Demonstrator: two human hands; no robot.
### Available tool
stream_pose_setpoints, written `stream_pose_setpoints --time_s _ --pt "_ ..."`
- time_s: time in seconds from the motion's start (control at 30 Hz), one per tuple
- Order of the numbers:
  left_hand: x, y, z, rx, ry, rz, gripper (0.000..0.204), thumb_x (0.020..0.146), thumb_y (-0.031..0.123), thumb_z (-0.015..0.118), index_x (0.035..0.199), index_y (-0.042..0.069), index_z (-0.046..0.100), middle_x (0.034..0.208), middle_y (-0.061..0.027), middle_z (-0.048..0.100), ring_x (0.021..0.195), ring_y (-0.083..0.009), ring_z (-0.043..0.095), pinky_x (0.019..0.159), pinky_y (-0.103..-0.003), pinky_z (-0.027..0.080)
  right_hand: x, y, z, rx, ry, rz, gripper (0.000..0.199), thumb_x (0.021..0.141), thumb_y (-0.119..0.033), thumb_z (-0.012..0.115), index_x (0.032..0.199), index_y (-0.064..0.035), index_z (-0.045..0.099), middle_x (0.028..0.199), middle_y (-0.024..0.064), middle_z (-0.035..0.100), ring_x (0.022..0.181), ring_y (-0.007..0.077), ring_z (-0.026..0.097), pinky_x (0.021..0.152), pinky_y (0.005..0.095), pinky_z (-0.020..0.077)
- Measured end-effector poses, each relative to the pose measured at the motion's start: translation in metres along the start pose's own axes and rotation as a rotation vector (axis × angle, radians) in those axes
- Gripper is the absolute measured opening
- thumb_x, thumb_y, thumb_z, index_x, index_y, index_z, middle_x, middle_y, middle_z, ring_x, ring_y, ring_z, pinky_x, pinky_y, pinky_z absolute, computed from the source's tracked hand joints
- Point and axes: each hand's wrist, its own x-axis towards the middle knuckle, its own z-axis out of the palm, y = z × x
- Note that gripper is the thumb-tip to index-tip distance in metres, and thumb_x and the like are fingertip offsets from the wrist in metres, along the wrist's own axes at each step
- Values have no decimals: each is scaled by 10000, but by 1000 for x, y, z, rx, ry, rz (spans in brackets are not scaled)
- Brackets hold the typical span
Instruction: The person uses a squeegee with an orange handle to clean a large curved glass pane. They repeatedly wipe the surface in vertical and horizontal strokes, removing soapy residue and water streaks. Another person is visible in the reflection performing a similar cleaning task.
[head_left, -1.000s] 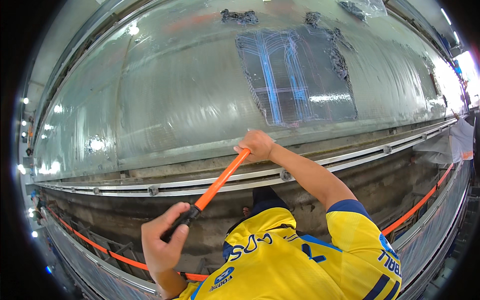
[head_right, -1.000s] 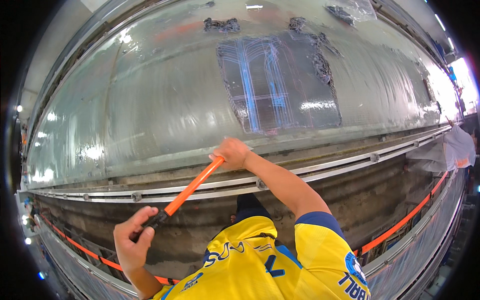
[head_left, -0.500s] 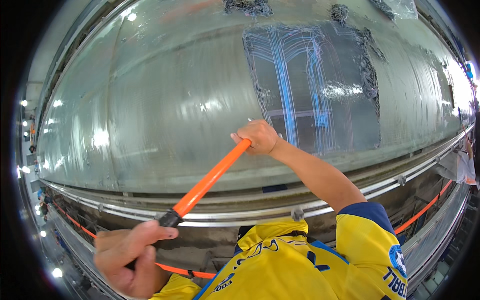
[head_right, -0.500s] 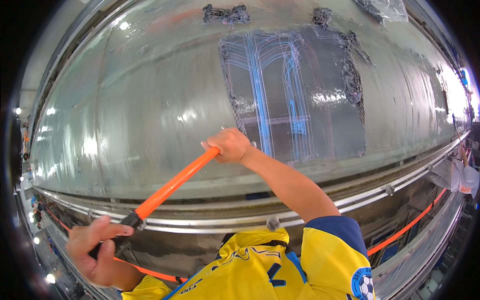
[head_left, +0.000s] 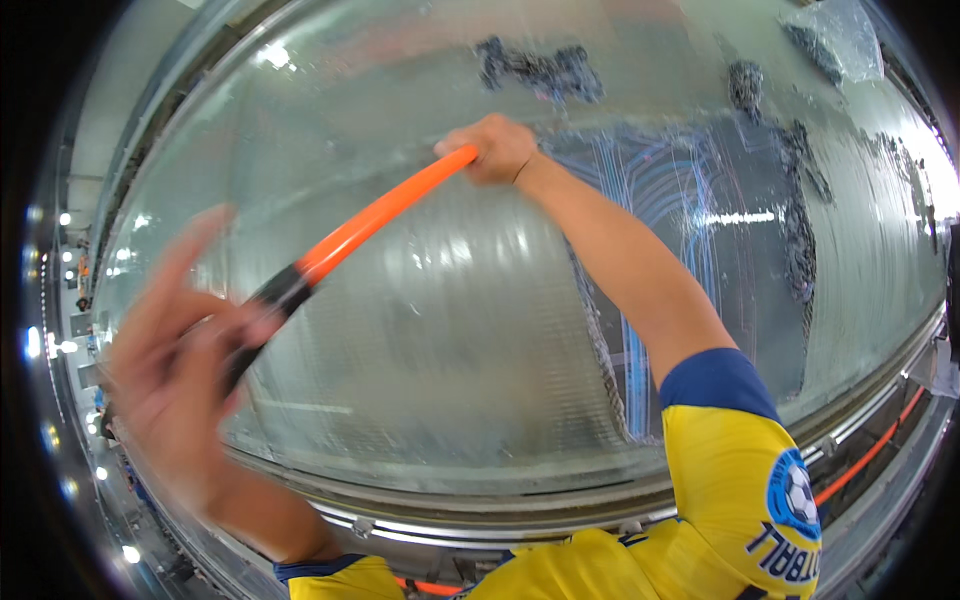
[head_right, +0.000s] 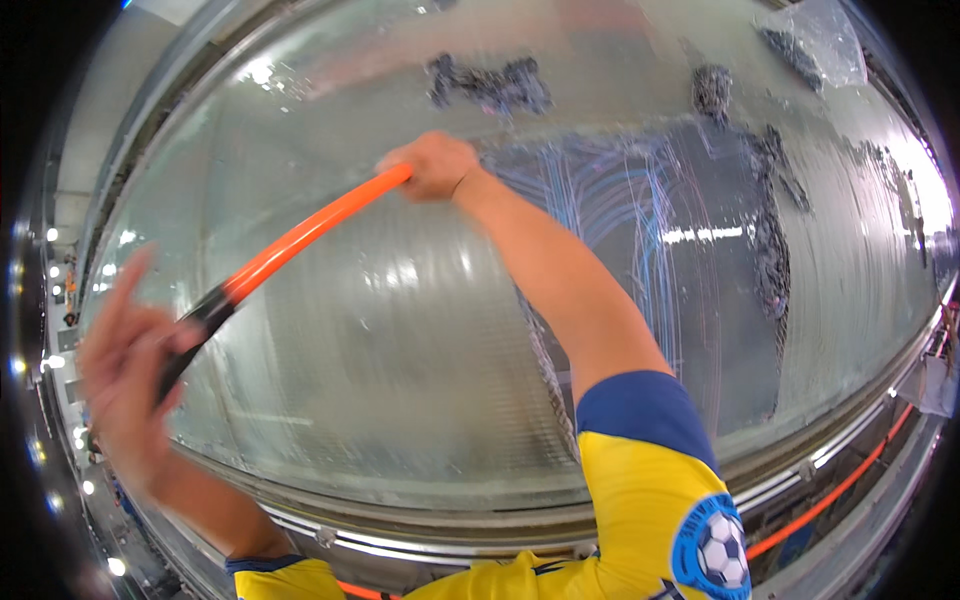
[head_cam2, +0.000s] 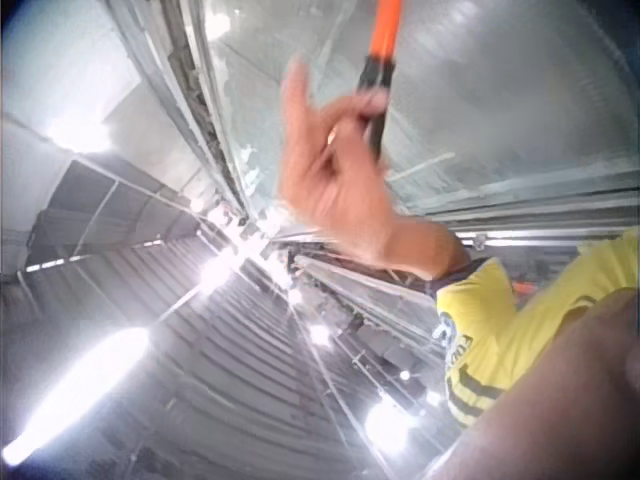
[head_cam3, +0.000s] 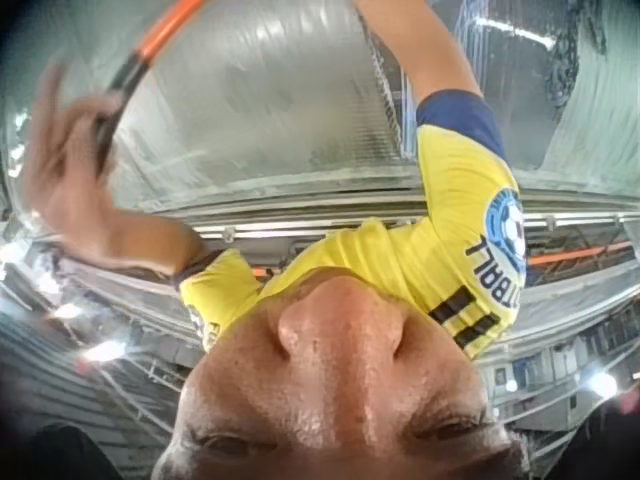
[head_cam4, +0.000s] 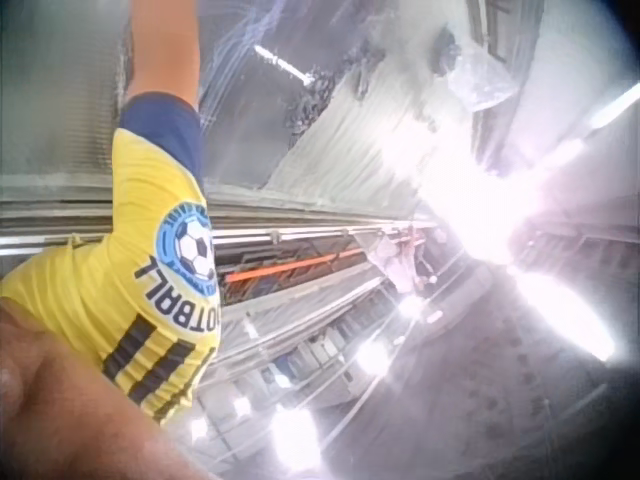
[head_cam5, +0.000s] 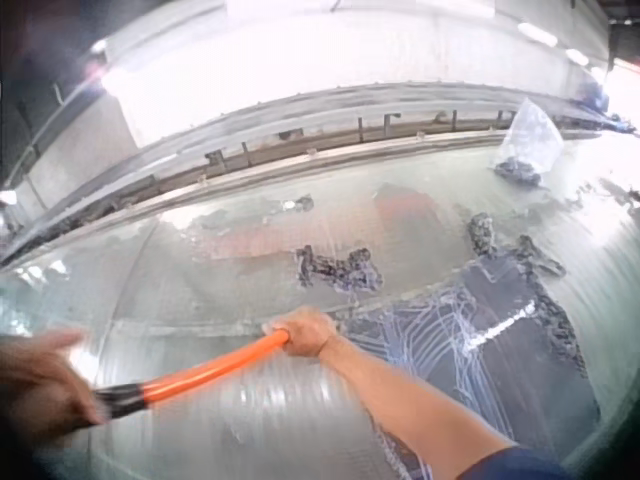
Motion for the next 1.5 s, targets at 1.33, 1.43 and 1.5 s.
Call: stream_pose_setpoints --time_s 1.33,1.43,1.5 --pt "-176 41 -32 4 -78 117 361 851 -2 594 1148 130 751 733 -92 716 508 -262 607 492 -328 448 -189 -185 -68 130 -20 43 393 922 -91 655 605 -89 422 536 100 437 452 293 445 459 405 339" --pt "-132 12 -32 7 7 195 303 855 18 589 1102 97 745 718 -108 690 564 -282 613 521 -355 436 -133 -131 -33 89 -25 1 430 945 -90 632 597 -45 383 544 153 399 457 335 410 466 434 293" --pt "-93 0 -30 -19 10 141 265 857 29 578 1059 74 743 709 -120 675 589 -287 618 538 -368 431 -91 -87 -25 42 -5 -51 433 955 -98 622 603 -33 377 546 172 388 462 353 400 471 441 282"
